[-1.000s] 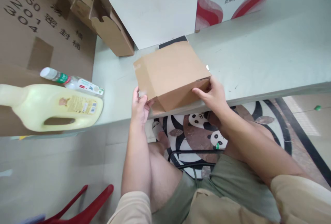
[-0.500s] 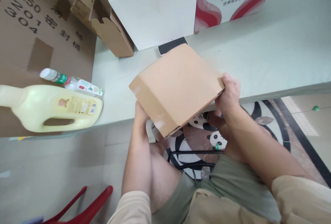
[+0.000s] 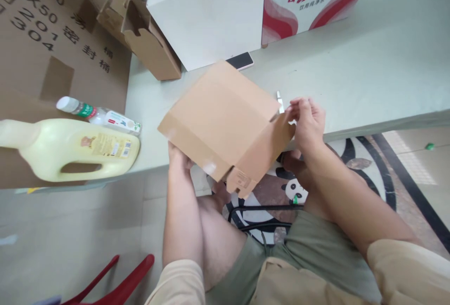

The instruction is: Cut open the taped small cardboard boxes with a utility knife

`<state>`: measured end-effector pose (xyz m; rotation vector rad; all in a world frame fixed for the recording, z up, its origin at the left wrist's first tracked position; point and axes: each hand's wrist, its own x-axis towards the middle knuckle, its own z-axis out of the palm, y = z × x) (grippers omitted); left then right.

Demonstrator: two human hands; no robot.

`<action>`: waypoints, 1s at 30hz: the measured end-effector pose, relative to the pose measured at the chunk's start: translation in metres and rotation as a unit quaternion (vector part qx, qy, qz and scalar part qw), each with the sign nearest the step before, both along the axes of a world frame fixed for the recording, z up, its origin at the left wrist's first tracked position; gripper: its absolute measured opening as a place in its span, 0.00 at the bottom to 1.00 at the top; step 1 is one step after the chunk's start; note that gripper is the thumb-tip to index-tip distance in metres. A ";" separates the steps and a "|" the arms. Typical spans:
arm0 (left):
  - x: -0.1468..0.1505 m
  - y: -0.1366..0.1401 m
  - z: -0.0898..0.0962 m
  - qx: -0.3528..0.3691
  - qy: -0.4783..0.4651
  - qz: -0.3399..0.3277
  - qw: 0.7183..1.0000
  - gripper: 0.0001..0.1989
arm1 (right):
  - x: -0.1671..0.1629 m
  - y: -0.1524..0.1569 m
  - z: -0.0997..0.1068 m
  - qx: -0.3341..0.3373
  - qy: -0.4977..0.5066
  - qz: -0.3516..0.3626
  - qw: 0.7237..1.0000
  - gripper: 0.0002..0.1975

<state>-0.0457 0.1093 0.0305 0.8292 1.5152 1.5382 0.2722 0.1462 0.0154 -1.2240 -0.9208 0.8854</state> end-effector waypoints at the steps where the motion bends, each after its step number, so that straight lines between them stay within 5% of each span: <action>1: 0.000 0.001 0.001 0.018 -0.031 0.013 0.999 0.19 | 0.002 0.001 -0.001 -0.006 -0.004 -0.006 1.000 0.18; 5: -0.004 0.007 0.000 0.094 -0.151 0.024 0.984 0.16 | 0.003 0.005 -0.004 -0.081 0.031 0.027 0.996 0.13; 12: -0.010 0.010 -0.008 0.074 -0.219 -0.029 0.973 0.13 | -0.013 -0.007 0.003 -0.206 0.126 0.222 0.945 0.19; 18: 0.007 0.002 -0.003 0.022 -0.186 -0.114 0.976 0.19 | -0.003 -0.035 0.039 -0.141 0.178 0.155 0.961 0.22; 23: 0.023 0.004 -0.003 0.043 -0.216 -0.107 0.970 0.18 | 0.018 -0.071 0.048 -0.155 0.112 0.216 0.957 0.36; 30: 0.044 -0.005 -0.003 -0.052 -0.141 -0.265 0.952 0.19 | 0.059 -0.111 0.034 -0.194 0.032 0.087 0.977 0.22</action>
